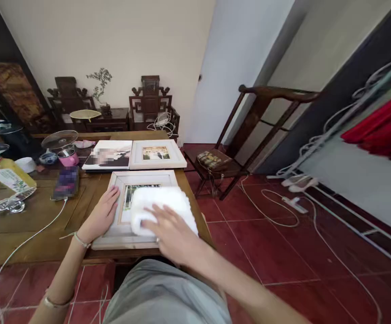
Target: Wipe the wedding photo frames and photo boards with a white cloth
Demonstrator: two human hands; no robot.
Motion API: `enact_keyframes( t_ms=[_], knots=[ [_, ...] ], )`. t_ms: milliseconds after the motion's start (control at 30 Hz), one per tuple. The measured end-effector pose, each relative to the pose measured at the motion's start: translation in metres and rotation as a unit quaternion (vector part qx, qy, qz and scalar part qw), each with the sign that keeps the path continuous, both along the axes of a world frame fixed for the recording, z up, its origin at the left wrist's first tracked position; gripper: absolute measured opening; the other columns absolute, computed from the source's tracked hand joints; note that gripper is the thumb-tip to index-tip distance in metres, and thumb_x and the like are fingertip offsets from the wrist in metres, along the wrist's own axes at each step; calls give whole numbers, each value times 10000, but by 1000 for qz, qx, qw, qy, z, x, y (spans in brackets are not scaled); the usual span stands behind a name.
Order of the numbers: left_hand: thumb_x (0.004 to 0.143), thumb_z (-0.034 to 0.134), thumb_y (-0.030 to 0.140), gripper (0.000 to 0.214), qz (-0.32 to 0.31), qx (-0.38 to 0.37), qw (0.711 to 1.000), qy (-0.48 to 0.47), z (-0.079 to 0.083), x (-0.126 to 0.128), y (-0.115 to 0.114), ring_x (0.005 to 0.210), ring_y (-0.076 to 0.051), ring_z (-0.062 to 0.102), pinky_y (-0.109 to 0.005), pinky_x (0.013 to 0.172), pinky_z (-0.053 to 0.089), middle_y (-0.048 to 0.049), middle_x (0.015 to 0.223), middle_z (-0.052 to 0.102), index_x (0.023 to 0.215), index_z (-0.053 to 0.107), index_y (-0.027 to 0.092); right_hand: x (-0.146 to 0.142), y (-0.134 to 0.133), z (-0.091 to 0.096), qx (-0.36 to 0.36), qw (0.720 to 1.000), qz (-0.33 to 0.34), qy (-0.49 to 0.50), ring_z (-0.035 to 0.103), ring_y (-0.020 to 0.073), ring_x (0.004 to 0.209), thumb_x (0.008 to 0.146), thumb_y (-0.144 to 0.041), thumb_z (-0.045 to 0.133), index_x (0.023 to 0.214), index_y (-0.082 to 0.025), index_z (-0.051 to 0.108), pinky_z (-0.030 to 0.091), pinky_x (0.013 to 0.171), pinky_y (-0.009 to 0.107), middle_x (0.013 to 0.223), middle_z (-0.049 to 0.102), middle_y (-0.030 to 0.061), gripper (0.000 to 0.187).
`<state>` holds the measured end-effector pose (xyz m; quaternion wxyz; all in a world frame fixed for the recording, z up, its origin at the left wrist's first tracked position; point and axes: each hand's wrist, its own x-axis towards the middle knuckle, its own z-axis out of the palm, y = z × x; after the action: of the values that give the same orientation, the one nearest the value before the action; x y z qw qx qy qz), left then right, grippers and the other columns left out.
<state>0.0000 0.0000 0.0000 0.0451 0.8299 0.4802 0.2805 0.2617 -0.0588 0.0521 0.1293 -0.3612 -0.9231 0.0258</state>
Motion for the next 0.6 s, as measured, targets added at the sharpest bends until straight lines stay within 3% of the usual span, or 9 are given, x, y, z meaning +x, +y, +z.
enact_keyframes(
  t_ms=[133, 267, 333, 467, 600],
  knots=[
    [932, 331, 174, 451, 0, -1, 1000, -16, -4, -2, 4, 1382, -277, 315, -528, 1121, 301, -184, 1419, 442, 1358, 457, 94, 5, 54, -10, 49, 995, -83, -1, 406, 303, 1307, 663, -15, 454, 1184, -125, 584, 305, 1088, 482, 1373, 488, 185, 548],
    [928, 338, 180, 447, 0, -1, 1000, -19, -5, -3, 6, 1381, -281, 313, -519, 1125, 298, -185, 1398, 466, 1343, 473, 83, 1, 96, -12, 73, 988, -133, -5, 387, 298, 1314, 708, -20, 446, 1262, -120, 533, 281, 1094, 469, 1353, 501, 184, 570],
    [931, 330, 187, 447, 3, -2, 1000, -16, -5, -3, 6, 1380, -286, 315, -515, 1126, 297, -193, 1389, 471, 1335, 478, 65, -2, 107, -10, 62, 990, -122, -22, 358, 305, 1330, 709, -2, 435, 1275, -127, 527, 260, 1096, 486, 1355, 501, 171, 587],
    [933, 326, 191, 446, 4, -3, 1000, -10, -3, -2, 6, 1377, -287, 318, -514, 1127, 297, -191, 1387, 474, 1330, 481, 62, -6, 94, -2, 5, 997, -55, -48, 348, 315, 1329, 691, 38, 417, 1221, -136, 573, 258, 1076, 527, 1359, 493, 175, 579],
    [928, 327, 180, 440, 3, 1, 1000, -12, -4, -2, 6, 1375, -286, 320, -520, 1122, 306, -193, 1385, 476, 1321, 492, 69, 2, 37, 17, -65, 996, -12, -51, 359, 311, 1324, 665, 60, 398, 1157, -144, 602, 282, 1067, 527, 1352, 490, 184, 571]
  ],
)
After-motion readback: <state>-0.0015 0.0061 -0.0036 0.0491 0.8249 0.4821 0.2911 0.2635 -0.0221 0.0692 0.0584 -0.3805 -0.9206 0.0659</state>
